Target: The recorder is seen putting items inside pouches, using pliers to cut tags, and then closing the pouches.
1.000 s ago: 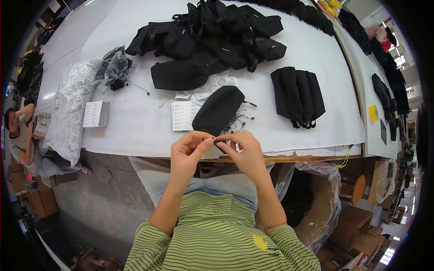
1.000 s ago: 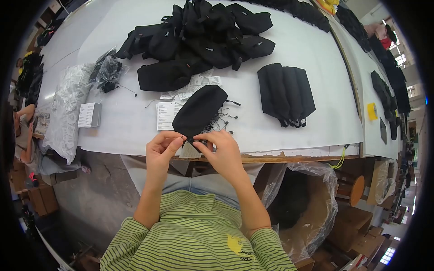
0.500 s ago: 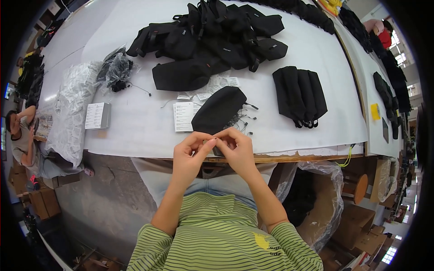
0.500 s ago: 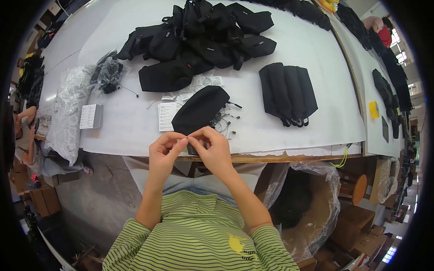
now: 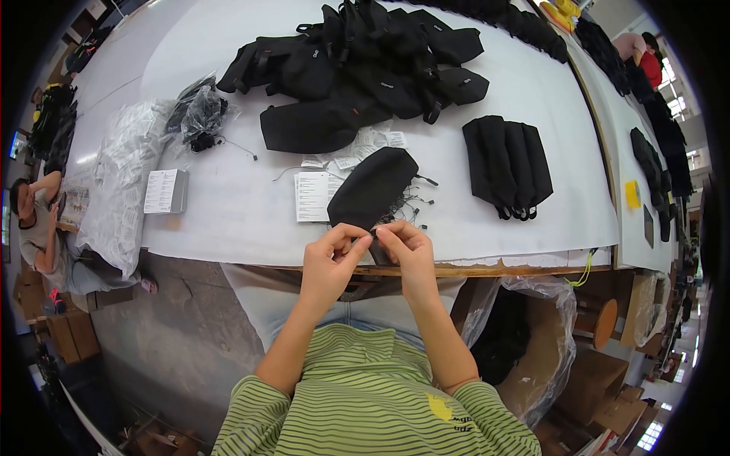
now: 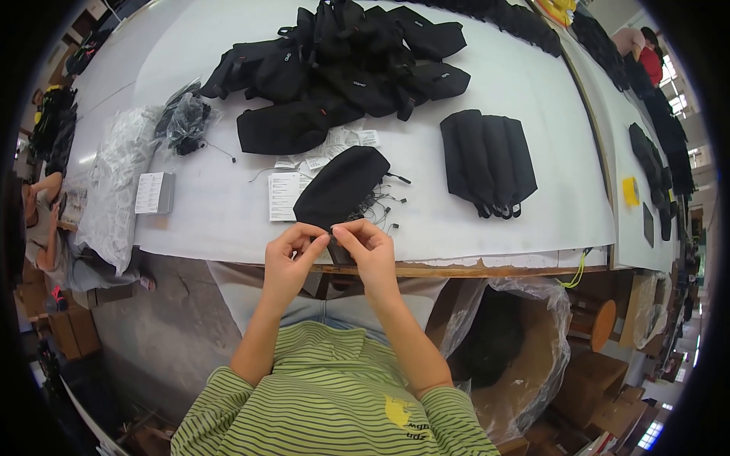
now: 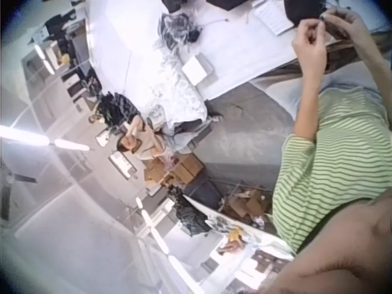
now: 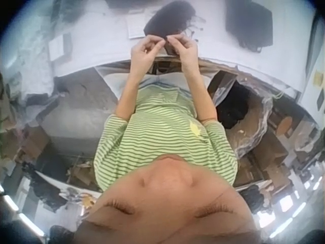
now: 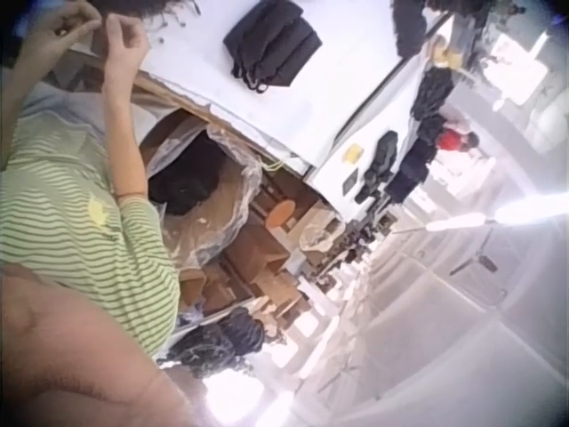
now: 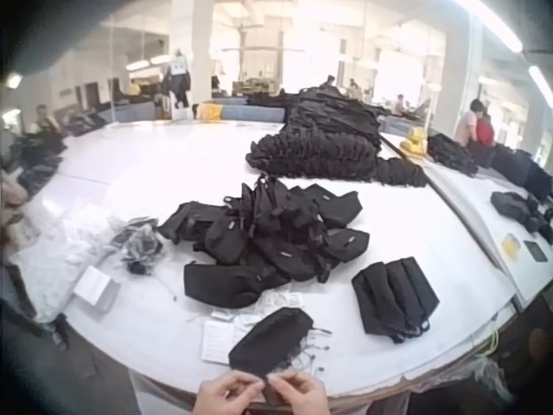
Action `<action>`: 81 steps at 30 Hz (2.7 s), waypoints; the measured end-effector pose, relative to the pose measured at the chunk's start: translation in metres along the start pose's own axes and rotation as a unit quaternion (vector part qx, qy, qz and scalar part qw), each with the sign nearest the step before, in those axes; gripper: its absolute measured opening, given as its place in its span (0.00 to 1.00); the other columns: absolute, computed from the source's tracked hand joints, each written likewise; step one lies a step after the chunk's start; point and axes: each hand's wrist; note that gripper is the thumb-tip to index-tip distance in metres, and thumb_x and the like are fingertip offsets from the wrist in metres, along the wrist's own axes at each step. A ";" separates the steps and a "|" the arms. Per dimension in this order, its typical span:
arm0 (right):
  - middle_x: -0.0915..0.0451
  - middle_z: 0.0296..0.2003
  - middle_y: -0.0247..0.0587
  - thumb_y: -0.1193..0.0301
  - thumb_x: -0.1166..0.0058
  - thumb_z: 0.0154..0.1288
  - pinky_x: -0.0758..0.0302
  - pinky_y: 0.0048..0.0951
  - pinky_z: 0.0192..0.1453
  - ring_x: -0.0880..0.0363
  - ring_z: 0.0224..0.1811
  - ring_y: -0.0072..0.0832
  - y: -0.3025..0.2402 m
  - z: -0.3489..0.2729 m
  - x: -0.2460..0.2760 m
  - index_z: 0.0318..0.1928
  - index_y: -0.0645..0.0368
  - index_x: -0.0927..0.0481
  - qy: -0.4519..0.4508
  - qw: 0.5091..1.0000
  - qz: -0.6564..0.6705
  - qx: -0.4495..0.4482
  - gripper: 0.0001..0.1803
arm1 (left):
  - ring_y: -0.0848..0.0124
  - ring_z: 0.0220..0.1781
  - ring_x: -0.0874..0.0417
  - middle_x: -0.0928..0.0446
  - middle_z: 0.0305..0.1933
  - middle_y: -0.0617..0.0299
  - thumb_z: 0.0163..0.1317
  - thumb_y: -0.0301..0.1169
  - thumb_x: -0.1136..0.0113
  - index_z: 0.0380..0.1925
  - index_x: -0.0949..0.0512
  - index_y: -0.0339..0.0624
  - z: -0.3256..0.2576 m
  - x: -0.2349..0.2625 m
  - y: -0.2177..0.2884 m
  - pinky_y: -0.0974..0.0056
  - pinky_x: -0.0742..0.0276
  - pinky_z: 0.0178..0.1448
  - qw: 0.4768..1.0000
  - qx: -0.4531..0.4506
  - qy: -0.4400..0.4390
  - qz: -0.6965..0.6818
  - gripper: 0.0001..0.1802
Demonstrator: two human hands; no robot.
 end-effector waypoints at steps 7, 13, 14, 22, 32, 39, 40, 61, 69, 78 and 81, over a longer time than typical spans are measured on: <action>0.23 0.26 0.24 0.71 0.38 0.62 0.40 0.14 0.29 0.34 0.25 0.09 0.004 0.002 0.018 0.34 0.62 0.19 -0.049 0.982 -0.162 0.083 0.07 | 0.83 0.19 0.46 0.42 0.15 0.73 0.58 0.28 0.35 0.31 0.21 0.37 0.001 0.009 0.003 0.72 0.51 0.23 0.997 -0.004 -0.045 0.063 0.06; 0.23 0.26 0.24 0.73 0.38 0.61 0.41 0.13 0.28 0.35 0.25 0.07 -0.007 -0.002 0.019 0.33 0.61 0.19 -0.111 0.992 -0.066 0.017 0.04 | 0.83 0.18 0.46 0.43 0.14 0.72 0.55 0.29 0.31 0.32 0.23 0.38 0.004 0.011 -0.007 0.72 0.52 0.22 0.997 -0.062 -0.039 0.034 0.10; 0.23 0.26 0.24 0.74 0.38 0.61 0.40 0.14 0.28 0.34 0.26 0.07 -0.011 -0.003 0.019 0.33 0.61 0.19 -0.118 0.992 -0.048 0.008 0.04 | 0.82 0.21 0.42 0.36 0.18 0.70 0.54 0.30 0.31 0.33 0.23 0.39 0.005 0.012 -0.006 0.73 0.47 0.25 0.997 -0.040 -0.057 0.036 0.10; 0.26 0.24 0.27 0.70 0.40 0.62 0.45 0.15 0.26 0.39 0.22 0.11 -0.011 0.000 0.032 0.33 0.60 0.20 -0.050 0.999 -0.017 0.008 0.06 | 0.64 0.45 0.33 0.28 0.49 0.60 0.55 0.39 0.34 0.33 0.21 0.41 0.077 0.015 -0.026 0.64 0.35 0.49 0.944 -0.175 0.067 0.272 0.14; 0.22 0.44 0.33 0.65 0.47 0.68 0.35 0.18 0.48 0.27 0.43 0.19 -0.011 0.017 0.040 0.48 0.60 0.19 0.092 0.948 -0.203 0.227 0.14 | 0.79 0.26 0.31 0.24 0.28 0.67 0.60 0.32 0.35 0.33 0.21 0.36 0.067 -0.003 -0.027 0.72 0.35 0.34 0.998 -0.040 0.054 -0.014 0.10; 0.21 0.45 0.38 0.71 0.44 0.66 0.27 0.20 0.46 0.23 0.43 0.20 -0.030 0.018 0.030 0.53 0.61 0.22 -0.001 0.993 -0.050 0.111 0.16 | 0.81 0.38 0.26 0.23 0.34 0.68 0.65 0.30 0.40 0.37 0.23 0.37 0.042 -0.007 -0.025 0.75 0.32 0.45 0.969 0.004 0.038 -0.246 0.08; 0.20 0.45 0.39 0.71 0.43 0.65 0.27 0.20 0.44 0.23 0.44 0.18 -0.032 0.018 0.028 0.53 0.63 0.23 -0.005 0.991 -0.083 0.103 0.17 | 0.81 0.40 0.25 0.22 0.35 0.67 0.66 0.30 0.41 0.37 0.24 0.37 0.040 -0.007 -0.026 0.75 0.32 0.47 0.966 0.017 0.033 -0.256 0.07; 0.22 0.26 0.37 0.80 0.38 0.53 0.30 0.26 0.31 0.24 0.28 0.28 -0.093 -0.022 0.005 0.32 0.61 0.18 0.015 0.864 -0.390 0.316 0.05 | 0.61 0.59 0.38 0.39 0.60 0.55 0.48 0.26 0.27 0.60 0.33 0.47 0.038 0.016 0.013 0.60 0.38 0.58 0.777 -0.557 0.186 0.228 0.38; 0.24 0.27 0.37 0.79 0.38 0.50 0.30 0.29 0.34 0.26 0.30 0.33 -0.092 -0.023 0.003 0.30 0.60 0.20 0.025 0.811 -0.441 0.385 0.05 | 0.67 0.44 0.29 0.23 0.40 0.71 0.40 0.25 0.33 0.30 0.18 0.52 0.031 0.026 0.027 0.63 0.41 0.50 0.732 -0.545 0.037 0.408 0.13; 0.25 0.27 0.35 0.77 0.38 0.51 0.32 0.30 0.36 0.28 0.30 0.33 -0.091 -0.020 0.002 0.29 0.58 0.20 0.026 0.802 -0.453 0.390 0.05 | 0.66 0.46 0.25 0.23 0.42 0.68 0.43 0.26 0.35 0.33 0.21 0.46 0.031 0.024 0.027 0.58 0.41 0.56 0.774 -0.490 -0.043 0.399 0.14; 0.25 0.27 0.35 0.77 0.38 0.51 0.32 0.30 0.36 0.27 0.30 0.32 -0.091 -0.023 -0.002 0.29 0.58 0.20 0.018 0.793 -0.460 0.399 0.05 | 0.65 0.44 0.26 0.24 0.40 0.67 0.41 0.27 0.34 0.35 0.22 0.47 0.031 0.025 0.032 0.55 0.41 0.57 0.782 -0.480 -0.056 0.395 0.16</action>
Point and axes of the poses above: each hand's wrist, its own z-axis towards the middle knuckle, its own x-axis out of the back of the hand, y = z × x
